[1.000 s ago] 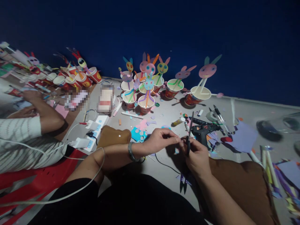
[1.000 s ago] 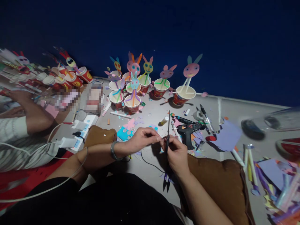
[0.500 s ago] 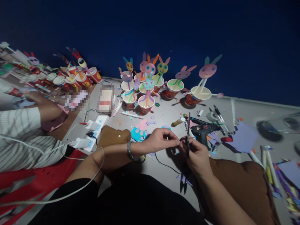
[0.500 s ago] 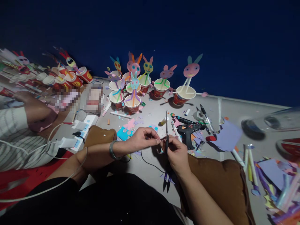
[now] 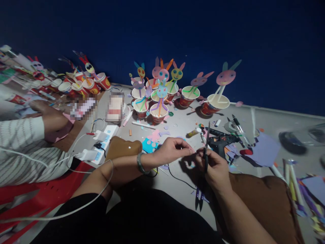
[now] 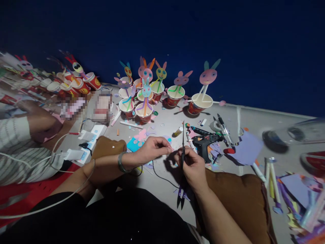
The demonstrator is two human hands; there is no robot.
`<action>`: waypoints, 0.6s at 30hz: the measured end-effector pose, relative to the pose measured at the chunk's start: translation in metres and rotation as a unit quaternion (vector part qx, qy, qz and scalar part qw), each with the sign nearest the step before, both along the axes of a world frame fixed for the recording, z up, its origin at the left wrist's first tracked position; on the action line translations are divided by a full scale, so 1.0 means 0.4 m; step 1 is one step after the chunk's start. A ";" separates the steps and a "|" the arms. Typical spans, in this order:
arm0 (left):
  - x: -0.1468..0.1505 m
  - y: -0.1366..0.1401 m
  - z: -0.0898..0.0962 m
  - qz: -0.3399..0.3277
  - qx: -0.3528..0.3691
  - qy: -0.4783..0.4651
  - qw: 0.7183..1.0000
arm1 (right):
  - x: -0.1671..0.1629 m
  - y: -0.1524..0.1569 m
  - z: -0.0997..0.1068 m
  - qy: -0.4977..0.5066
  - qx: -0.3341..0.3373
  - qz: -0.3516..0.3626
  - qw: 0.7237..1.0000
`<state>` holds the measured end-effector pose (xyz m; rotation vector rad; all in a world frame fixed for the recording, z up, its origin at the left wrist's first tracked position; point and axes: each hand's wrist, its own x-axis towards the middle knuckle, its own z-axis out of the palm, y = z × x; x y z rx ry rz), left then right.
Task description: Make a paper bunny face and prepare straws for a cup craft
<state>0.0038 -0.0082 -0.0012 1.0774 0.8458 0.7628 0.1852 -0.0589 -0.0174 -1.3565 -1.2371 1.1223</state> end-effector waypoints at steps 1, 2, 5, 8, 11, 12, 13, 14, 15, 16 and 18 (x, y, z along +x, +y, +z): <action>-0.002 0.002 0.005 0.011 -0.007 -0.004 1.000 | 0.004 0.001 0.004 -0.018 0.014 0.012 1.000; -0.003 0.004 0.009 0.022 -0.011 -0.007 1.000 | 0.009 0.003 0.007 -0.039 0.031 0.025 0.998; -0.009 0.010 0.021 0.045 -0.013 -0.015 0.999 | 0.024 0.010 0.013 -0.092 0.071 0.071 0.991; -0.013 0.016 0.025 0.065 -0.006 -0.023 0.998 | 0.031 0.015 0.011 -0.130 0.080 0.113 0.982; -0.012 0.021 0.025 0.084 -0.008 -0.036 0.996 | 0.026 0.016 0.006 -0.168 0.091 0.137 0.972; -0.011 0.022 0.024 0.088 -0.012 -0.040 0.995 | 0.023 0.015 0.004 -0.181 0.095 0.139 0.969; -0.010 0.023 0.024 0.091 -0.016 -0.046 0.995 | 0.020 0.015 0.003 -0.193 0.099 0.140 0.966; -0.010 0.023 0.023 0.093 -0.019 -0.052 0.994 | 0.017 0.015 0.003 -0.204 0.102 0.139 0.964; -0.009 0.023 0.023 0.094 -0.020 -0.058 0.994 | 0.016 0.014 0.002 -0.212 0.106 0.137 0.962; -0.009 0.023 0.022 0.094 -0.019 -0.062 0.993 | 0.014 0.014 0.003 -0.218 0.108 0.133 0.961; -0.009 0.022 0.019 0.093 -0.014 -0.062 0.994 | 0.013 0.014 0.005 -0.222 0.114 0.129 0.960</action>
